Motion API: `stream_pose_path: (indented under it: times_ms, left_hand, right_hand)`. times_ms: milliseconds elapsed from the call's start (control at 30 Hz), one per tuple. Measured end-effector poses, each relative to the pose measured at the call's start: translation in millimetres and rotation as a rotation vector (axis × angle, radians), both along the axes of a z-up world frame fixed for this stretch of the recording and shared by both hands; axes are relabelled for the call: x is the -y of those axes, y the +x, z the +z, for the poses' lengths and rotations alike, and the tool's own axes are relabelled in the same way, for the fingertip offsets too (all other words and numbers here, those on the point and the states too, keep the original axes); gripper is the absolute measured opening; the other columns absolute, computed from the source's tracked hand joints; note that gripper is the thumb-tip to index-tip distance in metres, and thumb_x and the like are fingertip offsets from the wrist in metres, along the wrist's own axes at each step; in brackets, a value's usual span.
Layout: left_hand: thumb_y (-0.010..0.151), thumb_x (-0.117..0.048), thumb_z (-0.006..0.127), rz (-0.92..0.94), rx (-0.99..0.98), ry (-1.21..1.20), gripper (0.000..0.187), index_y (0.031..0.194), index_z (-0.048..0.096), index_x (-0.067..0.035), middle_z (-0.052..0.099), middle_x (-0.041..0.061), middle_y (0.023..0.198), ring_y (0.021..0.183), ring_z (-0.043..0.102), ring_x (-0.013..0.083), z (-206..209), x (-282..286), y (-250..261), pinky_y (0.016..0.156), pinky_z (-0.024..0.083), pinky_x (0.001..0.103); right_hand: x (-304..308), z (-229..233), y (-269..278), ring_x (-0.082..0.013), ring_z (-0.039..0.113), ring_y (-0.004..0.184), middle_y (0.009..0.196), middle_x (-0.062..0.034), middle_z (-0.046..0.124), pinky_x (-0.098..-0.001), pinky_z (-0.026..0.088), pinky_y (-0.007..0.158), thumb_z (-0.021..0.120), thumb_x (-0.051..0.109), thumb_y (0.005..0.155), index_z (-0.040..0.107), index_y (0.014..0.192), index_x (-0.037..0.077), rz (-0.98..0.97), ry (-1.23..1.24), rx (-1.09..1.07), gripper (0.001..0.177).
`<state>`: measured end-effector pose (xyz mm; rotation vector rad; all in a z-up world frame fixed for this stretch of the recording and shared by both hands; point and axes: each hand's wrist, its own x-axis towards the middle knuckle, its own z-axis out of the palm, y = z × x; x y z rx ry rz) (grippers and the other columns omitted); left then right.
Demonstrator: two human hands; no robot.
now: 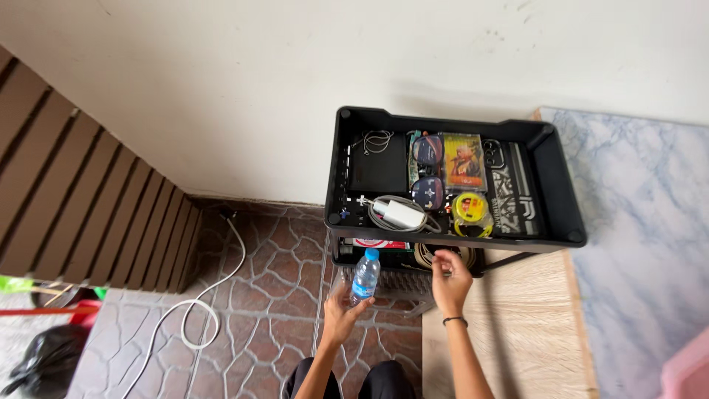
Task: The person sits on the floor and packs toiletry bottles, a toothbrush and toothpaste from a rolling shelf cart into a pink mesh pouch. They zip the pouch, carry it to a table next to a backpack, then pick up a water bottle and place items on the cart.
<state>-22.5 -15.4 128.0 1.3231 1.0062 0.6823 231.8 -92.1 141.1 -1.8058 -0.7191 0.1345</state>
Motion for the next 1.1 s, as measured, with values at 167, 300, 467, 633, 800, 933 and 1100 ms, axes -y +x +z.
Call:
stream_pose_path:
  times_ms: [167, 300, 467, 633, 800, 933, 1100]
  left_hand:
    - [0.079, -0.027, 0.093, 0.050, -0.198, -0.137, 0.052, 0.104, 0.066, 0.009, 0.072, 0.016, 0.084, 0.074, 0.062, 0.0116, 59.6, 57.6, -46.2, 0.064, 0.053, 0.030]
    - [0.074, -0.027, 0.089, 0.128, -0.216, -0.148, 0.057, 0.118, 0.070, 0.003, 0.079, 0.009, 0.085, 0.074, 0.072, 0.0088, 149.3, 94.3, -70.5, 0.064, 0.057, 0.026]
    - [0.072, -0.023, 0.088, 0.058, -0.177, -0.194, 0.060, 0.123, 0.067, 0.001, 0.080, 0.010, 0.091, 0.076, 0.076, 0.0140, 277.2, 110.5, -62.2, 0.067, 0.060, 0.030]
    - [0.073, -0.019, 0.088, -0.152, -0.109, 0.171, 0.059, 0.124, 0.067, 0.001, 0.078, 0.014, 0.105, 0.094, 0.078, 0.0244, 376.8, 85.5, -23.9, 0.082, 0.063, 0.037]
    - [0.074, -0.024, 0.090, -0.257, -0.105, 0.376, 0.062, 0.126, 0.066, 0.000, 0.074, 0.017, 0.115, 0.097, 0.076, 0.0281, 443.8, 49.9, 14.4, 0.085, 0.061, 0.042]
    - [0.076, -0.020, 0.085, -0.218, -0.029, 0.323, 0.059, 0.127, 0.065, 0.000, 0.065, 0.021, 0.128, 0.099, 0.071, 0.0275, 472.3, 13.1, 15.4, 0.075, 0.064, 0.036]
    - [0.088, -0.013, 0.077, 0.066, -0.159, 0.234, 0.026, 0.112, 0.075, -0.005, 0.078, 0.011, 0.103, 0.089, 0.076, 0.0218, 475.8, -53.9, 6.8, 0.078, 0.063, 0.034]
  right_hand:
    - [47.7, 40.7, -43.4, -0.0110, 0.072, 0.087, 0.099, -0.0074, 0.076, -0.0232, 0.058, 0.076, 0.068, -0.005, 0.091, 0.073, 0.106, 0.003, 0.073, -0.063, -0.195, 0.017]
    - [89.2, 120.1, -83.8, -0.0099, 0.071, 0.080, 0.096, -0.0067, 0.076, -0.0216, 0.059, 0.069, 0.069, -0.006, 0.088, 0.073, 0.107, 0.004, 0.182, -0.167, -0.393, 0.022]
    - [126.7, 266.2, -123.5, -0.0185, 0.073, 0.079, 0.090, -0.0127, 0.078, -0.0350, 0.063, 0.075, 0.074, 0.026, 0.089, 0.069, 0.121, 0.007, 0.331, -0.292, -0.622, 0.038]
    - [113.4, 386.3, -117.3, -0.0210, 0.069, 0.101, 0.118, -0.0105, 0.068, -0.0416, 0.059, 0.088, 0.077, 0.038, 0.080, 0.043, 0.145, 0.011, 0.459, -0.150, -0.526, 0.078]
    - [70.4, 436.6, -76.9, -0.0210, 0.073, 0.101, 0.120, -0.0103, 0.073, -0.0374, 0.060, 0.090, 0.081, 0.028, 0.080, 0.056, 0.140, 0.008, 0.477, -0.201, -0.420, 0.068]
    - [41.0, 461.3, -42.5, -0.0190, 0.068, 0.109, 0.123, -0.0107, 0.068, -0.0331, 0.056, 0.093, 0.083, 0.012, 0.081, 0.055, 0.140, 0.003, 0.433, -0.031, -0.421, 0.066]
    - [-14.2, 466.0, -11.3, -0.0170, 0.067, 0.110, 0.124, -0.0090, 0.065, -0.0304, 0.056, 0.087, 0.082, 0.004, 0.084, 0.051, 0.140, 0.002, 0.310, 0.051, -0.366, 0.065]
